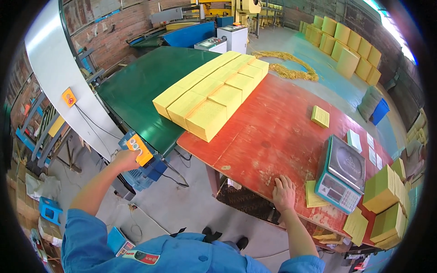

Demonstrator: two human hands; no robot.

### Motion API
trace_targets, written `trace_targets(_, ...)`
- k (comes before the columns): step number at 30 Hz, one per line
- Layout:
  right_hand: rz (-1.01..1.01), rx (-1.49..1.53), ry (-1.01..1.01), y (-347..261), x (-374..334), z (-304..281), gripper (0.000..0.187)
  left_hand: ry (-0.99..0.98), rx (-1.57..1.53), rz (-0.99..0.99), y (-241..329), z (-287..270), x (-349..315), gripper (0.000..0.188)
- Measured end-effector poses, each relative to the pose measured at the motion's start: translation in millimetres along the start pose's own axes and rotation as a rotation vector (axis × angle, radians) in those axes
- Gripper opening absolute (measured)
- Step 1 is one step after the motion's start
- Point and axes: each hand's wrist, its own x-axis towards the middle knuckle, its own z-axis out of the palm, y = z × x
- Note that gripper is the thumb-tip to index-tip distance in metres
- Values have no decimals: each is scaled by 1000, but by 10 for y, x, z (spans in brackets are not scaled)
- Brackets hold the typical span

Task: Weighing and organizing stacks of yellow paper in an industrial facility.

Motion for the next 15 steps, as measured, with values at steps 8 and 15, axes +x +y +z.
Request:
trace_targets(8,-12,14,-18,2,7,73,35,54,-39,-22,-92,157,-60,44)
trace_targets(15,0,-13,-78,91,-82,94,38,-32,-77,-21,-4,118,36,42)
